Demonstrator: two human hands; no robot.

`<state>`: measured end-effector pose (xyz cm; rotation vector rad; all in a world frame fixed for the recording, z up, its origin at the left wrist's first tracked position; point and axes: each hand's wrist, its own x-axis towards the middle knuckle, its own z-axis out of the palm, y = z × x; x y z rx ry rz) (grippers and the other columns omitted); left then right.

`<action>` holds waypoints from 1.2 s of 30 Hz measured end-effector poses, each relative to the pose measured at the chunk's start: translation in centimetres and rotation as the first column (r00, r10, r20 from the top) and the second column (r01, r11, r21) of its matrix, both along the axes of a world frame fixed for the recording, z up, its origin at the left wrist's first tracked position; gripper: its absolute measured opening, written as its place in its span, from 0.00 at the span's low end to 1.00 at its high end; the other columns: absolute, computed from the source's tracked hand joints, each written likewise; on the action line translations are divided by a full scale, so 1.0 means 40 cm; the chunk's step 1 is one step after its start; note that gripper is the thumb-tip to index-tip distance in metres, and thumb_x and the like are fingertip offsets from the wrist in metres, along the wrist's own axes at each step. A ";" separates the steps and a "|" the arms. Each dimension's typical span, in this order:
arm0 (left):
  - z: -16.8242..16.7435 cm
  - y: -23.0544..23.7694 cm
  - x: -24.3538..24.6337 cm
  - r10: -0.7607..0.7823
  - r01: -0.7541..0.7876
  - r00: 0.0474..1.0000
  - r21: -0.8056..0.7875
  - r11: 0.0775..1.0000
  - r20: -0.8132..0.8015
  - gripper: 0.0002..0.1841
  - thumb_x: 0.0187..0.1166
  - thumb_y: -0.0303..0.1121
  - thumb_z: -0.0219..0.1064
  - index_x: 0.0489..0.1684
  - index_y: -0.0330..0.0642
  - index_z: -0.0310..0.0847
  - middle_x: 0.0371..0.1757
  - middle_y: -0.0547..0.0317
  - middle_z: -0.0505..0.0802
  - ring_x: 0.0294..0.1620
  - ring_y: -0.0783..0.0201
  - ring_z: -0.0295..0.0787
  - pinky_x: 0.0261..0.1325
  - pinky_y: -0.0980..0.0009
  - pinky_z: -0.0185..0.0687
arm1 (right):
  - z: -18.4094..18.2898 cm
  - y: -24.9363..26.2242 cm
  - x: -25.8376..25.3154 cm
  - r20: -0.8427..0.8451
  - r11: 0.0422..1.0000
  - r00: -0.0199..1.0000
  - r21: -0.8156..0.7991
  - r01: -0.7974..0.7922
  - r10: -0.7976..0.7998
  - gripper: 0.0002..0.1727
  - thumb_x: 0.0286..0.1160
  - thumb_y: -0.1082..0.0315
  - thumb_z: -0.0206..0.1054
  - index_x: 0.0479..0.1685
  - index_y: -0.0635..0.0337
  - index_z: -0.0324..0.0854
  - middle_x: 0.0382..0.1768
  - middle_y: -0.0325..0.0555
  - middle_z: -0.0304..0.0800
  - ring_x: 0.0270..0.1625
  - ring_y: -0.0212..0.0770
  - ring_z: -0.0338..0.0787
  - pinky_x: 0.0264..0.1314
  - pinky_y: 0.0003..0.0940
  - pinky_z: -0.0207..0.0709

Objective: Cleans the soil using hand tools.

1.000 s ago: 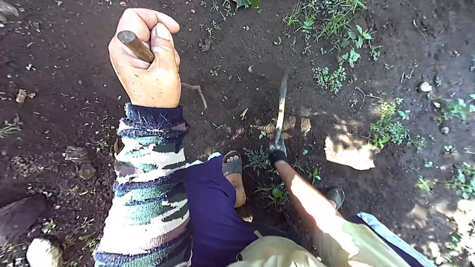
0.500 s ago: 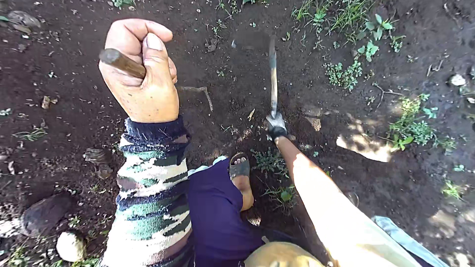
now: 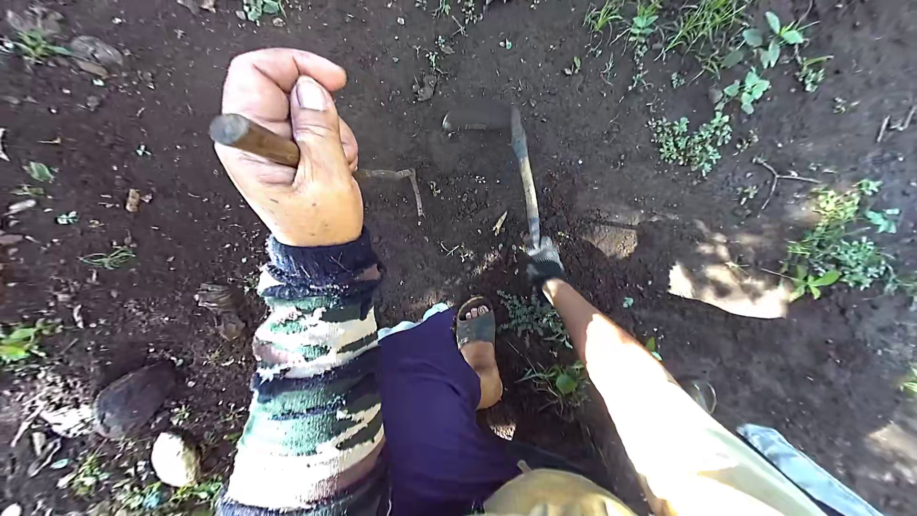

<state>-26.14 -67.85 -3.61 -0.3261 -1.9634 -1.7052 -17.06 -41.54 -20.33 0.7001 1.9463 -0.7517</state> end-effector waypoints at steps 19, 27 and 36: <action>-0.010 -0.028 0.000 0.036 -0.045 0.993 -0.087 0.995 -0.110 0.09 0.91 0.28 0.51 0.51 0.44 0.79 0.26 0.81 0.82 0.21 0.82 0.73 0.24 0.80 0.70 | -0.015 -0.020 -0.036 0.059 0.997 0.997 -0.064 -0.045 0.049 0.26 0.92 0.63 0.55 0.83 0.68 0.68 0.81 0.62 0.74 0.84 0.55 0.74 0.86 0.52 0.65; -0.039 -0.054 -0.010 0.098 -0.092 0.992 -0.083 0.992 0.077 0.08 0.89 0.28 0.54 0.52 0.44 0.81 0.27 0.80 0.82 0.21 0.81 0.74 0.24 0.81 0.71 | -0.232 0.331 0.257 0.004 0.959 0.963 0.089 -0.269 0.270 0.31 0.86 0.53 0.62 0.84 0.59 0.70 0.76 0.63 0.80 0.80 0.62 0.79 0.83 0.66 0.67; -0.040 -0.086 -0.004 0.103 -0.099 0.993 -0.071 0.993 0.051 0.08 0.90 0.30 0.53 0.50 0.46 0.79 0.25 0.81 0.80 0.21 0.81 0.74 0.25 0.80 0.72 | 0.000 0.590 0.304 0.135 0.811 0.889 0.368 -0.456 0.439 0.29 0.90 0.54 0.55 0.81 0.64 0.72 0.72 0.70 0.82 0.76 0.69 0.82 0.75 0.72 0.71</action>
